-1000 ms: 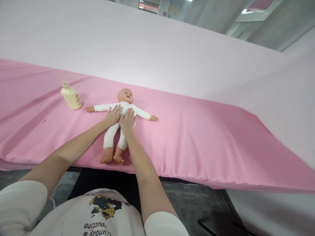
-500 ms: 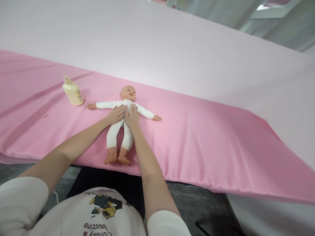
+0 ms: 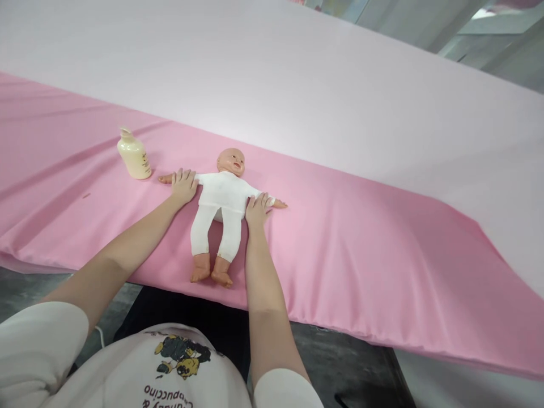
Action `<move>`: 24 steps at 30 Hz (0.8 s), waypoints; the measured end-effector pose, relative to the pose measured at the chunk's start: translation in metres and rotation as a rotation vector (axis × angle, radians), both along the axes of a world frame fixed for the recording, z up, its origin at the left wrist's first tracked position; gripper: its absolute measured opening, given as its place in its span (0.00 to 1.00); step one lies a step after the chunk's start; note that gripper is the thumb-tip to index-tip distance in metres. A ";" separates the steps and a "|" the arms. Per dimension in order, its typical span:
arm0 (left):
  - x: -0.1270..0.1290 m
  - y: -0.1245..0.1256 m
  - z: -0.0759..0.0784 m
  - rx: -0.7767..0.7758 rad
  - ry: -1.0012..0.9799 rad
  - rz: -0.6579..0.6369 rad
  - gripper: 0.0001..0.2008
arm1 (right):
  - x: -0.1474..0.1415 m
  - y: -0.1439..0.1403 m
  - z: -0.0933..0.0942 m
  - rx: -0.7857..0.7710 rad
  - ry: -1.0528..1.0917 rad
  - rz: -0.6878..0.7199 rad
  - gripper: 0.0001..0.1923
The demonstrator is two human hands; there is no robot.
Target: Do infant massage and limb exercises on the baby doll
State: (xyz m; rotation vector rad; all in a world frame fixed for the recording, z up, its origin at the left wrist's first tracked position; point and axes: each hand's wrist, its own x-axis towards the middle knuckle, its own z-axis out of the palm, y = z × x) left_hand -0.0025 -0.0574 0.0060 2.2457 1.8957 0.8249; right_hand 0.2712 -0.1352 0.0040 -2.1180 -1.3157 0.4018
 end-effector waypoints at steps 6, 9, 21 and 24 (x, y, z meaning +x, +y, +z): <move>0.026 -0.014 -0.001 -0.155 -0.006 -0.307 0.33 | -0.022 -0.007 0.015 -0.126 -0.073 0.190 0.36; 0.034 -0.021 -0.002 -0.183 -0.078 -0.430 0.38 | -0.035 -0.017 0.025 -0.130 -0.169 0.328 0.37; 0.036 -0.034 0.014 -0.060 -0.105 -0.202 0.13 | -0.044 -0.022 0.024 0.171 -0.169 0.384 0.21; 0.032 -0.030 0.010 -0.098 -0.075 -0.093 0.14 | -0.036 -0.019 0.019 0.149 -0.022 0.204 0.20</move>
